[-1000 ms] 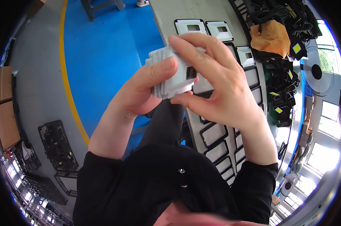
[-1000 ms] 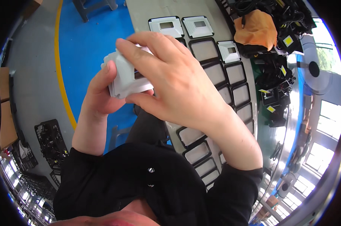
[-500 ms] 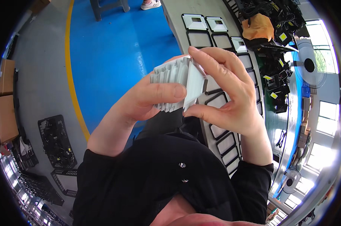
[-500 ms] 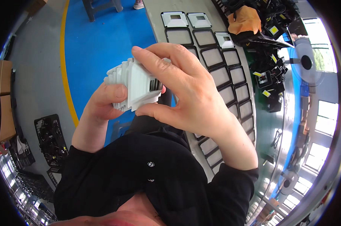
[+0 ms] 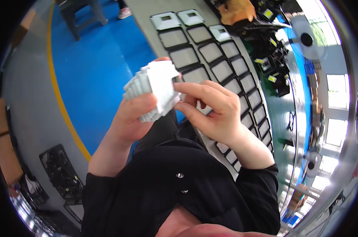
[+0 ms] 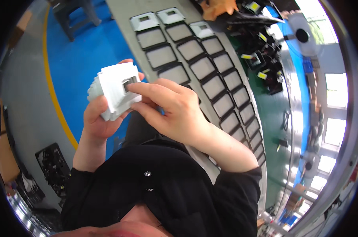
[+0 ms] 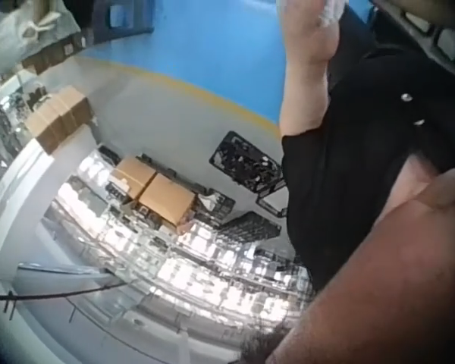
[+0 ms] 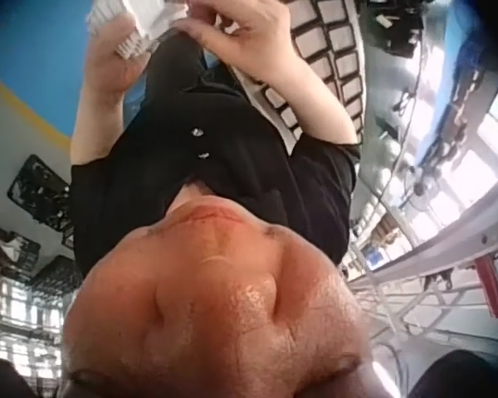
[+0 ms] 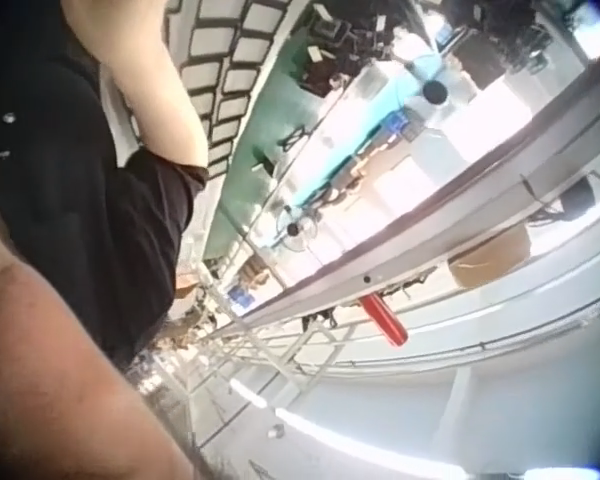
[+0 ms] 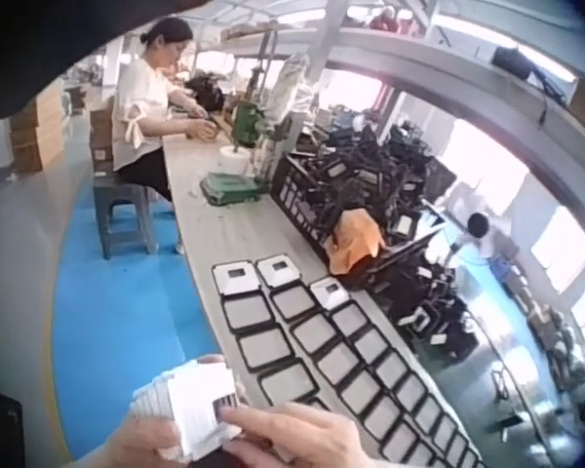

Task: Manually assembling lighting fixture components by placing black frames on a table and inserting white housing units.

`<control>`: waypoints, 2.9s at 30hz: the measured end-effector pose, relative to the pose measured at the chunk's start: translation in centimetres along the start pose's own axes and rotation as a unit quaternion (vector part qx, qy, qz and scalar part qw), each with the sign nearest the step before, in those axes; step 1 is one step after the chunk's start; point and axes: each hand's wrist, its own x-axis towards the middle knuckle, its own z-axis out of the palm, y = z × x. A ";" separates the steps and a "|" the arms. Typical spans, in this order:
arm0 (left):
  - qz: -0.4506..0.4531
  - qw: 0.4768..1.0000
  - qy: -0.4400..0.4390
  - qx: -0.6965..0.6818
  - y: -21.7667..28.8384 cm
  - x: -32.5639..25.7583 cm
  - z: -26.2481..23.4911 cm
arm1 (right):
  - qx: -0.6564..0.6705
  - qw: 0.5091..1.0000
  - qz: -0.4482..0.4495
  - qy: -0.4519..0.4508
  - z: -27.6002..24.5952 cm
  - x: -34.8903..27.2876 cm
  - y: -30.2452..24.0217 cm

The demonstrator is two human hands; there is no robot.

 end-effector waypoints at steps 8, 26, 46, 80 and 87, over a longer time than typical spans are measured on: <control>-0.070 0.995 0.033 -0.064 -2.1 3.0 -1.0 | 0.187 0.970 0.155 0.016 -3.9 2.1 7.6; -0.091 0.989 0.115 -0.019 -2.3 5.2 -5.5 | -0.293 0.931 0.089 -0.199 -5.2 11.6 19.6; -0.082 0.994 0.033 -0.065 -2.9 4.2 -3.6 | -0.056 0.975 -0.059 -0.205 -1.1 6.5 7.3; -0.060 0.993 0.027 -0.100 -3.1 3.4 -3.9 | 0.022 0.999 0.015 -0.036 0.5 2.1 6.8; -0.051 0.991 0.082 -0.093 -2.6 3.6 -5.5 | 0.074 0.985 0.099 -0.117 -2.3 6.2 9.7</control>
